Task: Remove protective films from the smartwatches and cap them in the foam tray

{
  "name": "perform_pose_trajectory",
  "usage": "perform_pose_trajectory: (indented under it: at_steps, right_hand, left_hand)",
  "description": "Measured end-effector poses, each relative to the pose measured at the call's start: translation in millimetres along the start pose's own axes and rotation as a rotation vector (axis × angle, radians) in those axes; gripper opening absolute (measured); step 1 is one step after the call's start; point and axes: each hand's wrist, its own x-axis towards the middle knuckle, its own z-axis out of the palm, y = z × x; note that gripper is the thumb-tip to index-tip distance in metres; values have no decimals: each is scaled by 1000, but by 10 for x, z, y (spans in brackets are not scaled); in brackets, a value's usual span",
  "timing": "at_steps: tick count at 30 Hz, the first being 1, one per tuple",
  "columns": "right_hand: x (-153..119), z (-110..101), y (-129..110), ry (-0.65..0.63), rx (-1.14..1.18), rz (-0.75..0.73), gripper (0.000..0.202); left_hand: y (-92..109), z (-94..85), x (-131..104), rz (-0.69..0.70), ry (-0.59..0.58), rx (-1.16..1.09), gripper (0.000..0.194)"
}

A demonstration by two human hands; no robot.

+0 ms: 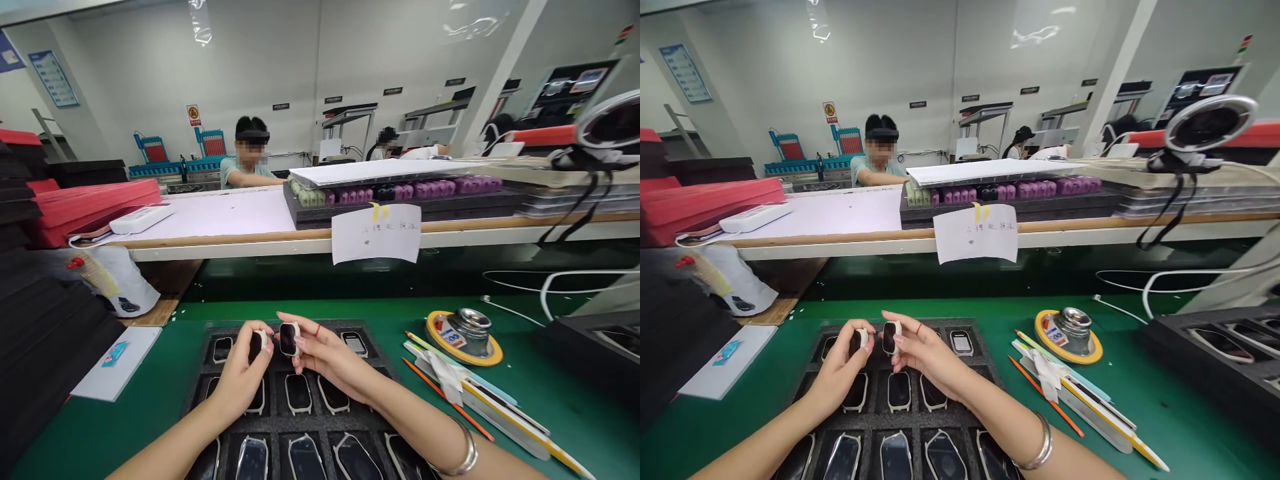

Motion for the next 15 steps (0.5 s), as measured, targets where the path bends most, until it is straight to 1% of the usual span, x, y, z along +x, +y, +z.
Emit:
perform_pose_trajectory:
  at_steps: [2, 4, 7, 10, 15]
  right_hand:
    - [-34, 26, -22, -45, 93, 25, 49]
    - [-56, 46, -38, -62, 156, 25, 46]
    - [-54, 38, -42, -91, 189, 27, 48]
    - [-40, 15, -37, -126, 207, 62, 48]
    - [-48, 8, -49, -137, 255, 97, 49]
  left_hand:
    - [-3, -4, -3, 11, -34, 17, 11]
    - [-10, -6, -4, 15, -58, 26, 9]
    - [-25, -4, -8, 20, -76, 36, 11]
    - [-44, 0, -16, 34, -97, 42, 11]
    - [-67, -1, -21, 56, -124, 47, 11]
